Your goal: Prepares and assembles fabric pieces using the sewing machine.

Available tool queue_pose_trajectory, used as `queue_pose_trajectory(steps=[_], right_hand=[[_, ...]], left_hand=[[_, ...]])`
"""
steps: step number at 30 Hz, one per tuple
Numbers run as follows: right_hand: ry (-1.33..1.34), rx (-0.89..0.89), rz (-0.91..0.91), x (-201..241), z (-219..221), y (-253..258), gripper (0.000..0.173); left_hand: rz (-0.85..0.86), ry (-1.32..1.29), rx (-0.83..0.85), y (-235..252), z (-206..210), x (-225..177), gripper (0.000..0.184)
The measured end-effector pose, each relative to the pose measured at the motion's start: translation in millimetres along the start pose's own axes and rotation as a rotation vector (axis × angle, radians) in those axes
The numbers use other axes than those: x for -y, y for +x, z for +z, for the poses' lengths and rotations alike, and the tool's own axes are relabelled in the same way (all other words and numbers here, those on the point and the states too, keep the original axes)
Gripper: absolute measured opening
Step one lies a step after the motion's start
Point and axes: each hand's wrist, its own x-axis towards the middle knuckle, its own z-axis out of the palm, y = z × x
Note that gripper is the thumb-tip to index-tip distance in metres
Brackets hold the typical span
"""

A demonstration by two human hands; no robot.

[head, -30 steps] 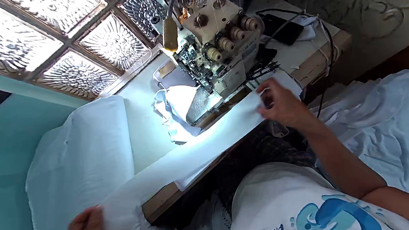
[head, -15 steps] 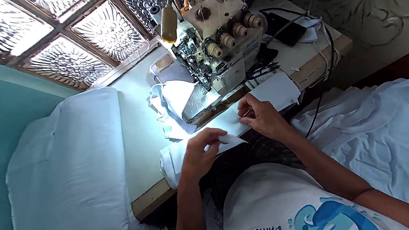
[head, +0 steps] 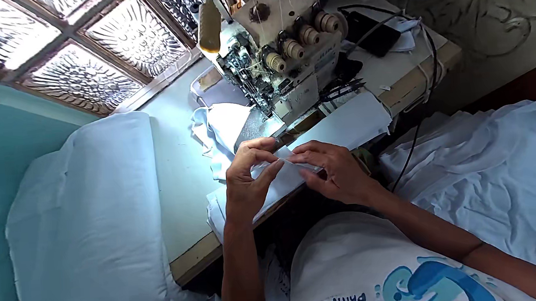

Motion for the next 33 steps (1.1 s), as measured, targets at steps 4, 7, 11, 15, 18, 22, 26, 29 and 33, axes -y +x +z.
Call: queue_pose_trajectory(steps=[4,7,11,15,18,22,26,29,33], right_hand=[[0.067,-0.078,-0.037,10.1,11.6,5.9,0.022],[0.101,-0.085,-0.046,15.0,16.5,9.1,0.013],[0.14,-0.086,-0.004,15.7,17.7,9.6,0.011],[0.155,-0.086,0.052,14.3,11.7,8.2,0.009],[0.158,-0.094,0.075,15.2,9.1,7.5,0.007],[0.159,-0.121,0.092,16.6,10.2,8.3,0.004],[0.049,-0.148,0.087,16.5,15.2,16.6,0.003],[-0.093,-0.167,0.043,12.5,19.2,33.4,0.003],[-0.257,-0.229,0.033,-5.7,29.4,62.3,0.007]], left_hand=[[-0.077,-0.273,0.084,0.9,-9.7,2.9,0.004],[-0.103,-0.366,0.032,-2.0,-11.3,3.4,0.006],[-0.132,-0.469,-0.074,-6.9,-14.4,2.9,0.009],[-0.124,-0.544,-0.131,-9.9,-18.0,7.9,0.007],[-0.117,-0.588,-0.162,-9.7,-16.0,10.3,0.008],[-0.117,-0.624,-0.216,-7.8,-10.7,12.2,0.013],[-0.087,-0.438,-0.319,2.7,-4.7,8.5,0.024],[-0.006,-0.018,-0.429,29.7,-1.7,13.9,0.021],[0.04,0.456,-0.428,71.5,1.7,36.9,0.02]])
